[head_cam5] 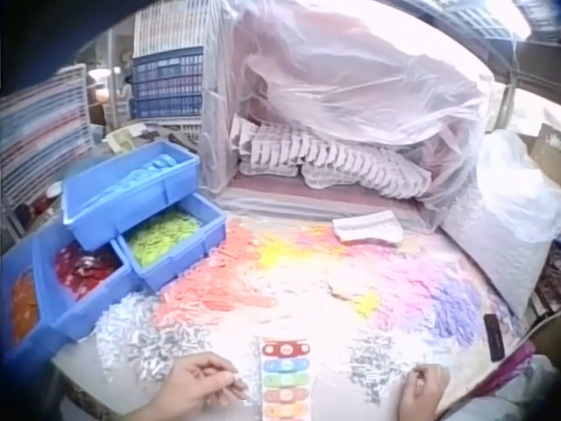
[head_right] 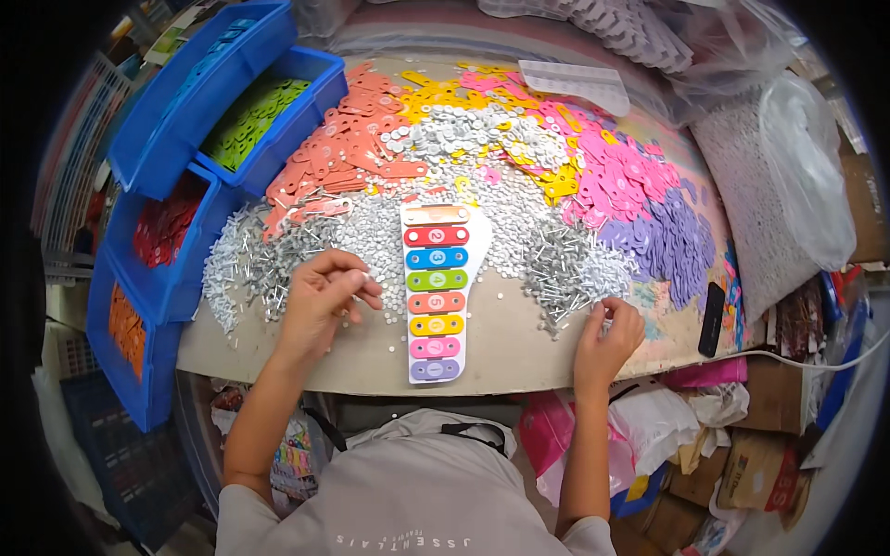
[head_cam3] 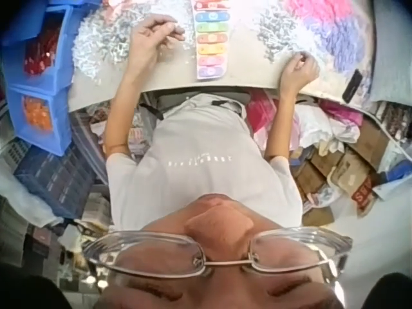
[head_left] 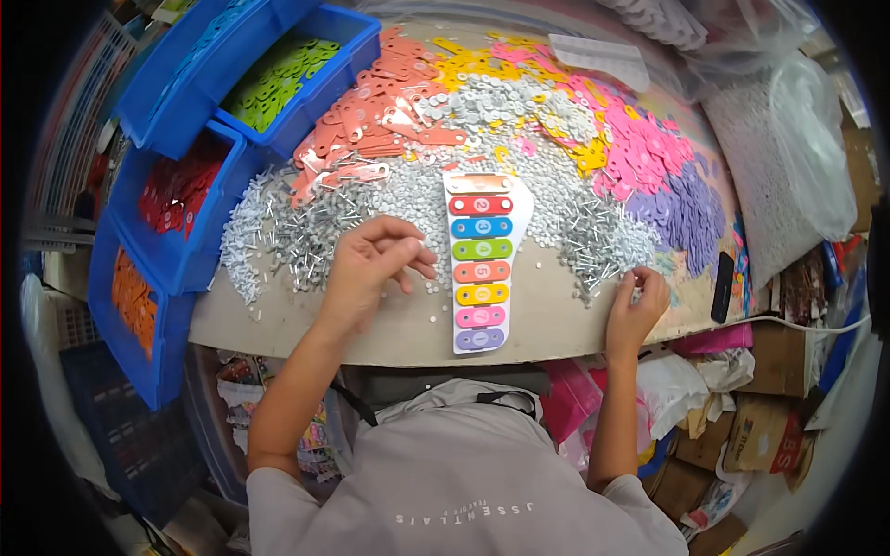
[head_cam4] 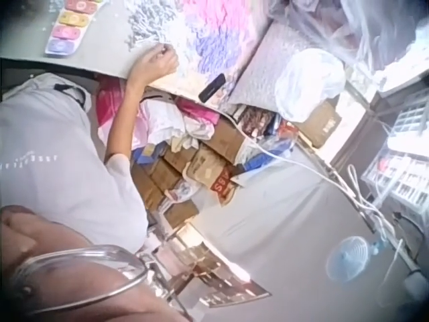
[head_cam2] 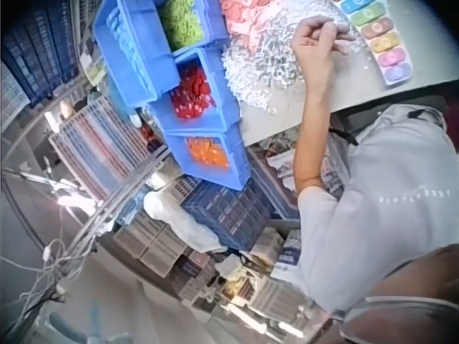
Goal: Assembling a color-coded toy by inserting metal fasteners and colored plastic keys into a white base frame.
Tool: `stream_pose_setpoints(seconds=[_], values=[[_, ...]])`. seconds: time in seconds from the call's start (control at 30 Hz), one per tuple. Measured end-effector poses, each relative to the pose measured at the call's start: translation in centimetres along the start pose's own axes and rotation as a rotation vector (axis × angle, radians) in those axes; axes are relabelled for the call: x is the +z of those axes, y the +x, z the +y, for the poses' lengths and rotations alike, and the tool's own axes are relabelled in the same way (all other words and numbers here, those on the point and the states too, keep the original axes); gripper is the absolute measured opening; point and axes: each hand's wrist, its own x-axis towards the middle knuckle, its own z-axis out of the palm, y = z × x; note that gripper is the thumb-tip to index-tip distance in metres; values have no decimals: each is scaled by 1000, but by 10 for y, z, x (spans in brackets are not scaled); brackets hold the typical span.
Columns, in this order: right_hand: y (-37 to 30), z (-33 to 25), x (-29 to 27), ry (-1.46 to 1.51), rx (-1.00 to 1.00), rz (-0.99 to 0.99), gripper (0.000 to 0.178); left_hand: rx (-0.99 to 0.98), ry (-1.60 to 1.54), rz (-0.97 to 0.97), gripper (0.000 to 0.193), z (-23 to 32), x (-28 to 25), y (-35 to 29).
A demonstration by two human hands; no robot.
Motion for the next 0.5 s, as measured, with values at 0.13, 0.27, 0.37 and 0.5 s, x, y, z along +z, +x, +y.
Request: stream_pose_setpoints(seconds=[0.13,0.27,0.37,0.5], values=[[1,0,0,-143,-31,-63,12,-144,-101,-34,15,-7,7,-2],[-6,10,1,-73,-105,-50,12,-163,-53,-65,14,-14,10,6],[-5,11,1,-102,-119,-60,10,-162,-39,-62,14,-19,13,17],[-6,8,0,-35,-3,-67,10,-150,-1,-64,14,-19,13,29]])
